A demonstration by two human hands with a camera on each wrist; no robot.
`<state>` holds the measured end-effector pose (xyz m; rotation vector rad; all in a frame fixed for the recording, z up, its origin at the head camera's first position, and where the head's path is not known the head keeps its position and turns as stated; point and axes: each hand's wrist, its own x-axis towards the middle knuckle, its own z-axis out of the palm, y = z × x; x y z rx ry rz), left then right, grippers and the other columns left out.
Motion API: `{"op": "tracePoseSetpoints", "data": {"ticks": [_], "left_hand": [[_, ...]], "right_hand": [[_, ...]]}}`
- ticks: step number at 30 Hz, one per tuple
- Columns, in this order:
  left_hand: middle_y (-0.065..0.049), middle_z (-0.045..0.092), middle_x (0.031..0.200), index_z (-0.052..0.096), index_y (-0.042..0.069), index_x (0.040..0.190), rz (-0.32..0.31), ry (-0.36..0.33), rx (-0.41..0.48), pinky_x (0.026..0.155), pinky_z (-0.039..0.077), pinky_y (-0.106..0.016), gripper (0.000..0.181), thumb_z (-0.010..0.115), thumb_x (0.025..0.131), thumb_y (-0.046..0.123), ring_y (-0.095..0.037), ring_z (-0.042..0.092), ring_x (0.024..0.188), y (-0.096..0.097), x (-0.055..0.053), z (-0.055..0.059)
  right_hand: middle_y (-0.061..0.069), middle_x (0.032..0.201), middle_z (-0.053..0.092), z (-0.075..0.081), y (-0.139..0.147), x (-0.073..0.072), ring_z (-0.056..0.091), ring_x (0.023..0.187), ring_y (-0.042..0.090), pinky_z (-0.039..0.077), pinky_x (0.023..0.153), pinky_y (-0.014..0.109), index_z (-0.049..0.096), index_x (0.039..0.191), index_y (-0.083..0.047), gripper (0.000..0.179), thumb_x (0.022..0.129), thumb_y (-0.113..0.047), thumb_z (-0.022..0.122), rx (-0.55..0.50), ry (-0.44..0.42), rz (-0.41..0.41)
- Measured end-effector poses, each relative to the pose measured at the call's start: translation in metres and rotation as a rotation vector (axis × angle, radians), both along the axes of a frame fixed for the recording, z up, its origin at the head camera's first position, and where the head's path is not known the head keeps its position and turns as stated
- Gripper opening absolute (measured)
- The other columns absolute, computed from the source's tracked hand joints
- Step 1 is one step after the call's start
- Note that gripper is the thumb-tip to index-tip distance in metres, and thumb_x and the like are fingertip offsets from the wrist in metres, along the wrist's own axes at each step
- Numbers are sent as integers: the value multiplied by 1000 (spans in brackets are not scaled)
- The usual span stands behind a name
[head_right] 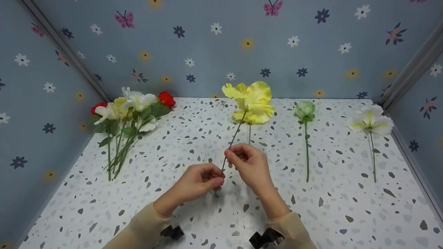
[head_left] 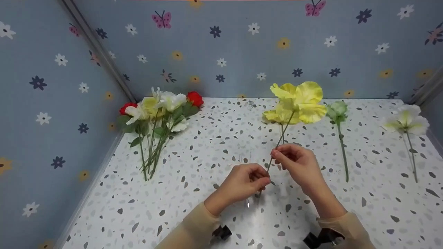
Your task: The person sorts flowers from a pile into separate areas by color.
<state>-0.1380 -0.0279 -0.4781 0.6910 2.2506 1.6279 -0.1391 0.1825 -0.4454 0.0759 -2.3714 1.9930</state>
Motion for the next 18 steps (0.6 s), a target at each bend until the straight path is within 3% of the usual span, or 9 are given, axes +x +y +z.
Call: {"op": "tracePoseSetpoints", "data": {"ticks": [8,13,18], "left_hand": [[9,74,79,80,0,102,-75,51,-44,66,60,-23,14,72,104,12,-2,69,68,-1,0,1],[8,73,79,80,0,101,-91,65,-60,65,60,-23,16,71,106,13,-2,68,68,-1,-1,-1],[6,73,79,80,1,100,-85,77,-79,63,58,-22,16,70,107,12,-2,67,68,-1,-1,-2]], "right_hand": [[12,93,73,5,9,-2,65,77,21,55,66,25,76,108,2,16,104,-14,77,-2,-2,-25],[14,95,74,2,8,-3,71,84,26,62,73,28,74,111,7,16,105,-8,74,-53,-7,0],[18,101,74,-2,3,-3,75,86,21,65,79,31,70,118,11,18,104,0,73,-92,-25,32]]}}
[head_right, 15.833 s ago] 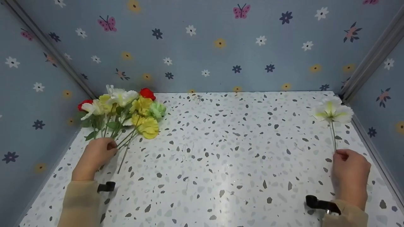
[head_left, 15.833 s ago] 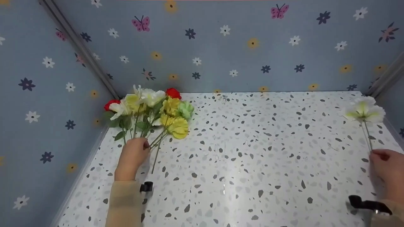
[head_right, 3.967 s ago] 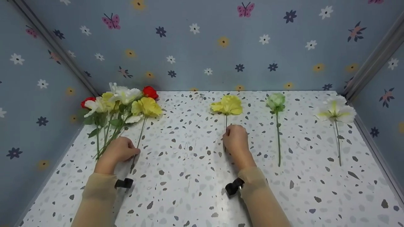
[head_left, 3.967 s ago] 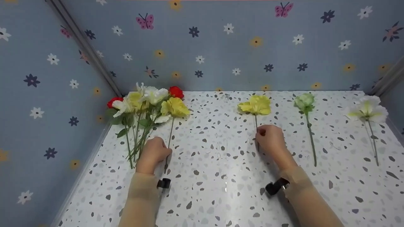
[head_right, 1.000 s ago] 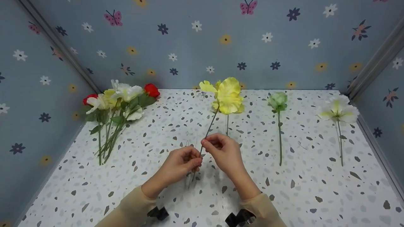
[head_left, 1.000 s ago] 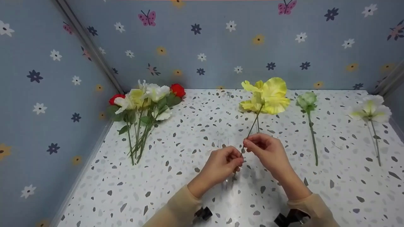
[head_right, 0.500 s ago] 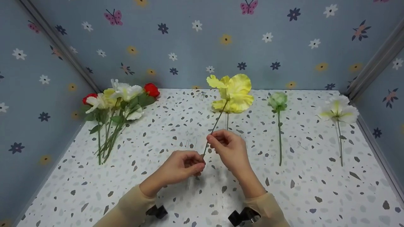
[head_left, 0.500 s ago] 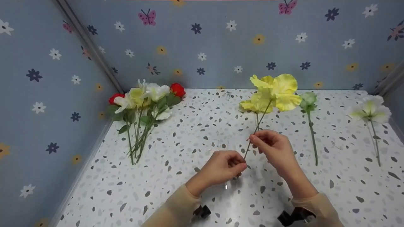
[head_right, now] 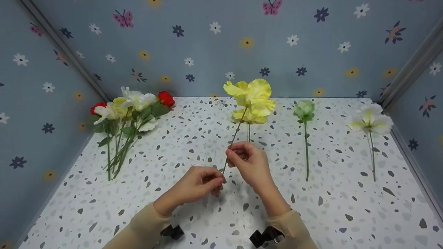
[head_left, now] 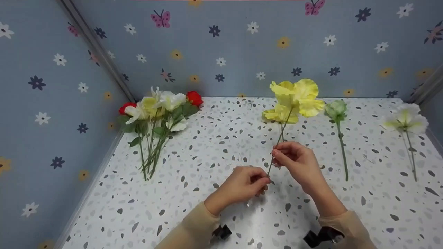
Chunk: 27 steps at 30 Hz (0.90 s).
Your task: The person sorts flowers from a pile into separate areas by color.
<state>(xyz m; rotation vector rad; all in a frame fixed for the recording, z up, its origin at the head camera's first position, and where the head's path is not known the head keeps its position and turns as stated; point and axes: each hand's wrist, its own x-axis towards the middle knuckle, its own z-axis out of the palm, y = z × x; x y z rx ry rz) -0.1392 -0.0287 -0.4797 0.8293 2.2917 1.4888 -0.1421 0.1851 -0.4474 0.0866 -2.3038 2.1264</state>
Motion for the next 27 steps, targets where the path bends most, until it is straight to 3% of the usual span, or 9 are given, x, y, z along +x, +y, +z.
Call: {"op": "tracePoseSetpoints", "data": {"ticks": [6,10,17,21,27], "left_hand": [[3,74,80,79,0,100,20,-30,-13,63,59,-23,16,71,107,13,-4,68,67,-1,-1,1],[1,75,81,79,2,100,18,-22,-30,65,59,-23,18,71,108,16,-4,69,68,-4,-2,2],[-7,77,84,80,7,98,86,-18,-41,62,57,-23,20,70,108,21,-7,69,68,-22,-14,12],[-5,76,85,80,4,102,189,3,-75,62,58,-25,19,68,108,19,-10,69,70,-48,-30,17],[-7,76,84,79,5,99,449,43,-173,63,59,-30,18,69,106,18,-15,71,71,-103,-54,25]], "right_hand": [[25,106,73,-2,-3,0,77,87,20,66,82,34,70,120,9,18,103,3,73,19,-1,29],[23,110,72,0,-2,-1,77,89,21,66,83,34,69,125,9,21,106,-1,70,39,3,23],[23,120,72,3,17,-15,75,95,21,66,82,31,70,131,4,26,110,-11,68,191,50,-63],[22,121,73,1,32,-33,75,95,22,65,77,27,70,135,1,28,111,-15,66,331,69,-119],[23,126,70,-1,46,-64,73,100,27,64,82,23,68,141,1,34,114,-19,62,431,29,-108]]}}
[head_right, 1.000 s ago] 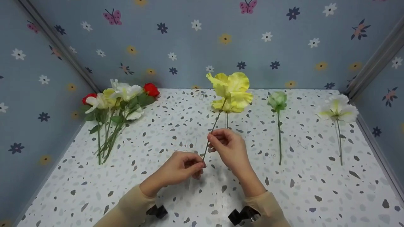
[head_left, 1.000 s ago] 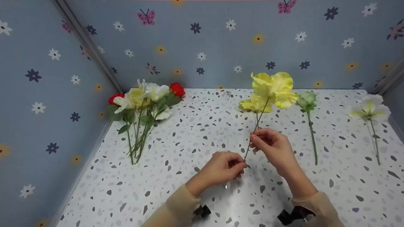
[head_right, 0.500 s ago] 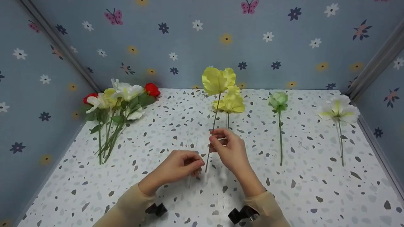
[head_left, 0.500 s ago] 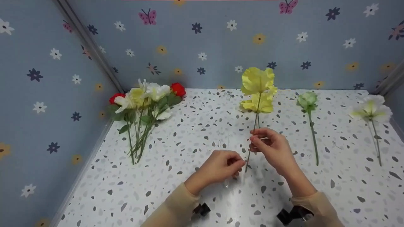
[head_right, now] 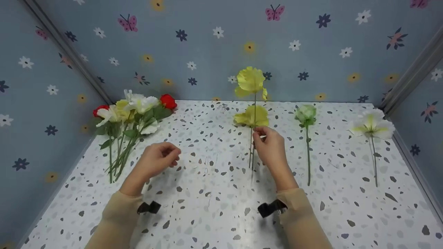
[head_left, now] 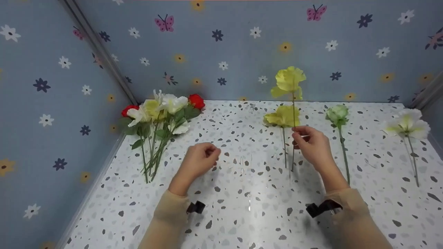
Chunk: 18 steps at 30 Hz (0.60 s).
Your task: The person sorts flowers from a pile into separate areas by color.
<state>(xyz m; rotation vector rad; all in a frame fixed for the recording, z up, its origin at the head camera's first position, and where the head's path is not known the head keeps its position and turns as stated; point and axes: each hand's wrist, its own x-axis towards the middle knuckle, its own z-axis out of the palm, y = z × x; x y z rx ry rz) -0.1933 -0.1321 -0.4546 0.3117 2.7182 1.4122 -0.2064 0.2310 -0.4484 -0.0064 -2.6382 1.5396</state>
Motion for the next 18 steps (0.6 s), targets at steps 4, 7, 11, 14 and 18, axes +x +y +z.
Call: {"op": "tracePoseSetpoints", "data": {"ticks": [4,7,11,14,18], "left_hand": [[-8,75,83,78,6,97,122,9,-32,62,57,-31,19,69,107,20,-18,72,70,-33,-7,7],[-8,76,82,77,6,97,162,21,-37,61,55,-31,20,68,107,20,-18,73,69,-51,-9,11],[-7,76,82,77,6,95,198,23,-63,60,54,-31,23,66,108,22,-17,72,68,-68,-8,15],[-7,75,82,76,6,96,236,25,-101,60,52,-32,25,65,109,23,-18,72,69,-81,-8,15],[-8,75,79,76,3,97,305,23,-161,60,50,-34,28,63,110,24,-20,71,69,-101,-10,8]], "right_hand": [[26,125,70,-5,4,-20,74,99,31,63,77,23,67,142,3,35,114,-16,60,53,-22,-1],[26,124,72,-11,7,-33,75,97,34,62,72,25,66,141,5,35,113,-13,58,143,-12,-7],[28,126,72,-22,8,-44,75,98,36,62,76,38,67,140,8,35,113,-12,57,247,-23,-2],[30,125,72,-28,5,-49,74,101,39,62,83,49,69,136,9,33,112,-11,59,297,-28,12],[29,120,75,-32,-2,-51,72,103,40,60,88,53,74,130,8,28,110,-7,61,349,-27,12]]}}
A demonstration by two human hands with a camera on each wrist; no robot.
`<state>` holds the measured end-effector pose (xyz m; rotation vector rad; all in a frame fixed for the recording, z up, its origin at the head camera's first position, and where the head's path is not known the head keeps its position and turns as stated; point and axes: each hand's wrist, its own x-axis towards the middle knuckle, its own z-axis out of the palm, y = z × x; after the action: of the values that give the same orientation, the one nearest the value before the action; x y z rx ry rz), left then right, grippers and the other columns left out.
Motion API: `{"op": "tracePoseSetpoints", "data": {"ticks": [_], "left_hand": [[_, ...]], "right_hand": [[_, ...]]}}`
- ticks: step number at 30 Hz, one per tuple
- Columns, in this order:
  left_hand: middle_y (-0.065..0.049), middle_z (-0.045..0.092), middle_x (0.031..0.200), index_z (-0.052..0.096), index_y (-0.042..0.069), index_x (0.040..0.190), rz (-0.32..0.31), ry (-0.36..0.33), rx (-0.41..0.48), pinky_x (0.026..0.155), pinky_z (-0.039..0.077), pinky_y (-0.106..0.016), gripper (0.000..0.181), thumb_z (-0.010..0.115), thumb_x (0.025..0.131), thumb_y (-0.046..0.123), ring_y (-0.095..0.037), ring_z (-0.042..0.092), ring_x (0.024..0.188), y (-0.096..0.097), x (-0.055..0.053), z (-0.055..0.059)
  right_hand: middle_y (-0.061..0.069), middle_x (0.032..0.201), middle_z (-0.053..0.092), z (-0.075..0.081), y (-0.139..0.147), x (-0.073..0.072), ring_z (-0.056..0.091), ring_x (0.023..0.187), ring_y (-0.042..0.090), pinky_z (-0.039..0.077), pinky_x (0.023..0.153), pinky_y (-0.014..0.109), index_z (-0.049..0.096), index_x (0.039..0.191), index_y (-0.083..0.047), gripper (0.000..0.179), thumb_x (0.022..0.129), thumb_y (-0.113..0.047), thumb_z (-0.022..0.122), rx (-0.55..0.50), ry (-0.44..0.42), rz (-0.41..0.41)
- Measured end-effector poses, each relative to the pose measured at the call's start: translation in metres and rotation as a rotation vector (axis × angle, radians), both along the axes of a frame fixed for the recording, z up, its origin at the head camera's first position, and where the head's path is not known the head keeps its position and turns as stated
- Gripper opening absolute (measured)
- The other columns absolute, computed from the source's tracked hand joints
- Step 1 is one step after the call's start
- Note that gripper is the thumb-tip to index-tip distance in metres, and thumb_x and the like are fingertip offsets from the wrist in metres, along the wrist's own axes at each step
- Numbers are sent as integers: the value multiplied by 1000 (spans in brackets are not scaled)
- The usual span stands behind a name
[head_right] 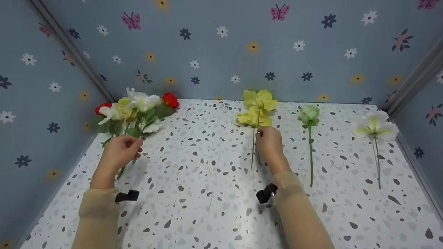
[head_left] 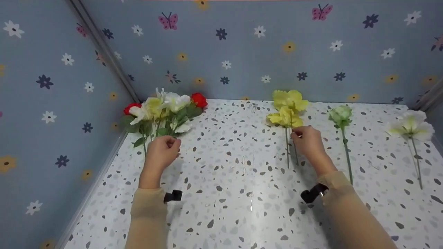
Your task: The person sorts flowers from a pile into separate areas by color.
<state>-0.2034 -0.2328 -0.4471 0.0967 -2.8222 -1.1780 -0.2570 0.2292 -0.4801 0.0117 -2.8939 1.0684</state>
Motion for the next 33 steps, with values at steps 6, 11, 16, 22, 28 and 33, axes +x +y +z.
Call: {"op": "tracePoseSetpoints", "data": {"ticks": [6,11,16,22,28,33], "left_hand": [[-4,64,66,70,4,88,92,-61,-79,60,44,-36,30,61,109,23,-19,56,59,-19,-5,-14],[-10,68,73,71,2,88,112,-81,-119,62,47,-40,27,64,106,21,-23,57,63,-26,-7,-21],[-19,73,89,72,-1,96,160,-104,-160,76,55,-53,23,65,105,19,-35,65,77,-35,-8,-27],[-26,72,104,71,-4,102,240,-116,-146,88,56,-59,20,66,104,16,-45,67,96,-42,-6,-34],[-34,71,112,72,-12,109,287,-4,-196,98,51,-65,23,66,97,7,-55,65,110,-48,-6,-41],[-35,72,113,73,-14,108,268,11,-218,99,50,-66,21,66,97,3,-56,65,111,-50,-6,-44]], "right_hand": [[28,118,75,-5,-4,3,72,101,39,61,84,50,74,129,8,28,109,-8,62,6,-21,-17],[28,118,74,-6,-5,5,73,102,39,62,84,47,73,129,9,30,107,-10,65,-10,-51,-32],[25,114,75,-8,-5,7,72,101,37,62,82,44,73,128,9,32,105,-13,70,-16,-63,-24],[24,111,75,-13,-7,9,72,96,34,60,78,41,74,125,8,27,104,-9,71,-15,-62,-27],[24,113,74,-13,-10,8,71,98,34,61,83,43,74,125,7,26,104,-9,70,-9,-92,-37],[23,113,74,-12,-10,7,71,98,34,61,83,43,74,126,6,26,104,-7,69,-11,-99,-39]]}}
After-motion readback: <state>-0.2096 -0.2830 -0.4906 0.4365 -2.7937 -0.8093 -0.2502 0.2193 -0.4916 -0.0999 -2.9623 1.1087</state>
